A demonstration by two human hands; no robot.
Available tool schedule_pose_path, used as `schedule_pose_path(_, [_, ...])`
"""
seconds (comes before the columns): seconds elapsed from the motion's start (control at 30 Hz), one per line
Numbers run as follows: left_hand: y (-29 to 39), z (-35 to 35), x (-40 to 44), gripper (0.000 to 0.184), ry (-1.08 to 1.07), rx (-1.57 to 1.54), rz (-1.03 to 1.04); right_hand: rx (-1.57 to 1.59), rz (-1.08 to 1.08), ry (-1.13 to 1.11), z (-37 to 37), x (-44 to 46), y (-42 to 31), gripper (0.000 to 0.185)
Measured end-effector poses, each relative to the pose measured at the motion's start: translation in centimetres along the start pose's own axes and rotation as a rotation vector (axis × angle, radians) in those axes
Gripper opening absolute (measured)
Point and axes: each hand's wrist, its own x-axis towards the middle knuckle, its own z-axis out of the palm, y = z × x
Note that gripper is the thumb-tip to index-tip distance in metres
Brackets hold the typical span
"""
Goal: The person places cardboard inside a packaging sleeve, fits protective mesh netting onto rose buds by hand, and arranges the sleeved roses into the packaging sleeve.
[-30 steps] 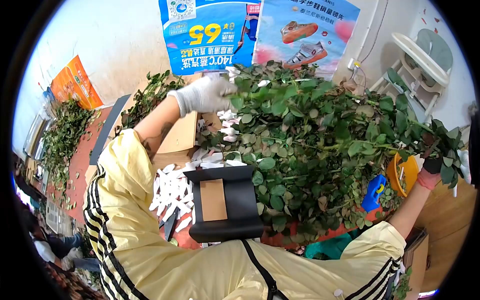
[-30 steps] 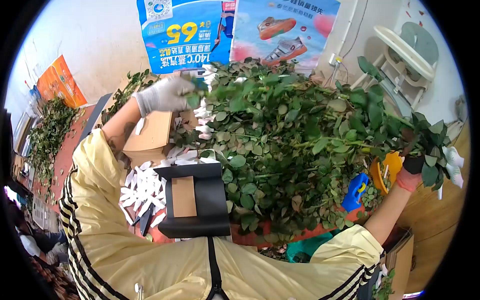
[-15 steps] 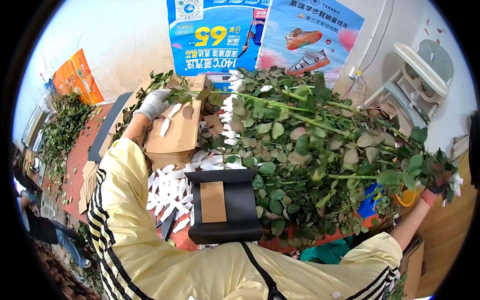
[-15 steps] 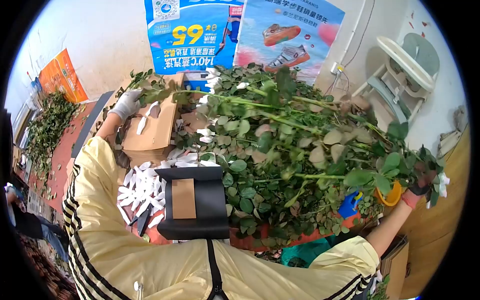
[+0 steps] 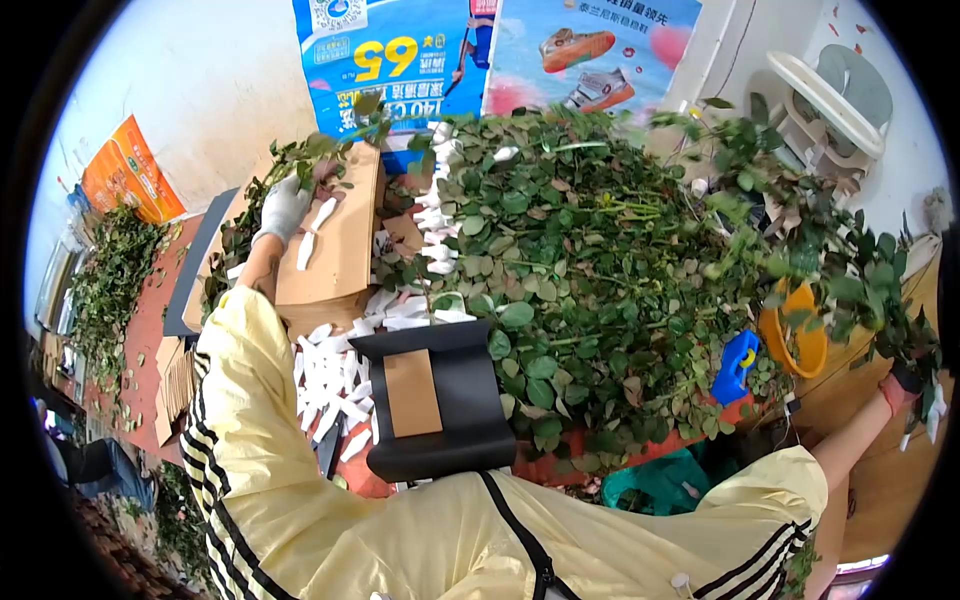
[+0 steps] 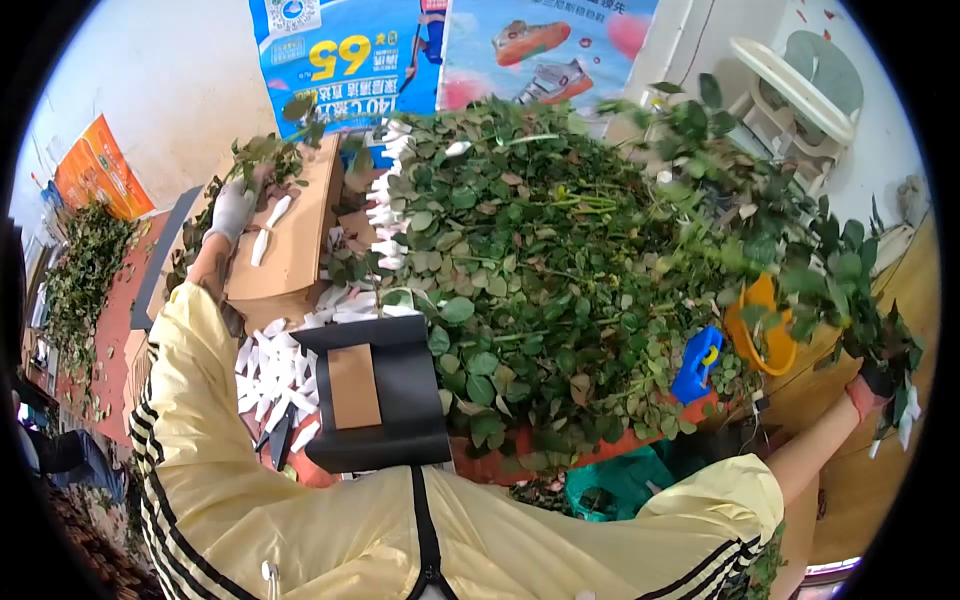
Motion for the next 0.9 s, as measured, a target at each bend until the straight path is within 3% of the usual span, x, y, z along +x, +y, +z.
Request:
schedule_pose_path(0.03, [0.4, 1.7, 0.6, 0.025, -0.056, -0.082, -0.122, -0.011, -0.003, 0.013, -0.5, 0.0, 0.0, 0.038])
schedule_pose_path(0.17, [6.6, 7.2, 0.1, 0.030, -0.127, 0.150, 0.191, -0.017, 0.005, 0.034, -0.4, -0.3, 0.9, 0.038])
schedule_pose_path(0.23, [11.9, 7.2, -0.2, 0.044, -0.223, 0.277, 0.129, -0.004, 0.023, 0.037, 0.4, -1.3, 1.7, 0.038])
schedule_pose_path(0.27, [12.4, 8.1, -0.2, 0.056, -0.173, 0.309, 0.125, 0.008, 0.037, 0.029, 0.8, -2.2, 2.1, 0.038])
schedule_pose_path(0.3, [13.6, 8.3, -0.4, 0.070, -0.122, 0.340, 0.120, 0.021, 0.048, 0.020, 1.0, -3.2, 2.4, 0.038])
schedule_pose_path(0.33, [14.5, 8.1, -0.2, 0.091, -0.246, 0.360, 0.071, 0.037, 0.059, 0.013, 1.1, -4.2, 2.7, 0.038])
schedule_pose_path(0.37, [15.1, 7.6, -0.3, 0.091, -0.244, 0.359, 0.070, 0.054, 0.070, 0.005, 1.2, -5.2, 2.7, 0.038])
schedule_pose_path(0.47, [14.8, 7.2, -0.8, 0.104, -0.507, 0.246, -0.001, 0.082, 0.090, -0.005, 0.6, -6.7, 1.2, 0.038])
schedule_pose_path(0.57, [13.7, 7.8, -2.9, 0.103, -0.524, 0.060, 0.028, 0.078, 0.070, -0.010, -1.7, -6.9, -2.8, 0.038])
schedule_pose_path(0.6, [13.9, 7.4, -3.5, 0.089, -0.484, 0.075, 0.072, 0.069, 0.055, -0.004, -2.7, -7.2, -4.6, 0.038])
schedule_pose_path(0.63, [13.9, 6.8, -3.9, 0.089, -0.486, 0.071, 0.088, 0.063, 0.040, -0.002, -3.6, -7.3, -6.6, 0.038])
schedule_pose_path(0.7, [14.0, 5.5, -5.2, 0.072, -0.366, -0.217, 0.257, 0.055, 0.016, 0.004, -5.3, -8.4, -10.9, 0.038])
schedule_pose_path(0.73, [12.2, 8.6, -5.0, 0.057, -0.220, -0.486, 0.299, 0.048, 0.009, 0.002, -5.7, -9.0, -13.1, 0.038])
schedule_pose_path(0.8, [15.6, 1.7, -9.5, 0.043, -0.045, -0.714, 0.478, 0.049, 0.011, -0.018, -6.1, -10.8, -17.1, 0.038])
schedule_pose_path(0.83, [17.0, -2.0, -12.2, 0.039, 0.115, -0.668, 0.641, 0.046, 0.017, -0.030, -6.1, -11.7, -19.2, 0.038])
schedule_pose_path(0.9, [20.1, -10.9, -19.6, 0.034, -0.029, -0.949, 0.668, 0.035, 0.051, -0.062, -5.7, -13.9, -23.2, 0.038])
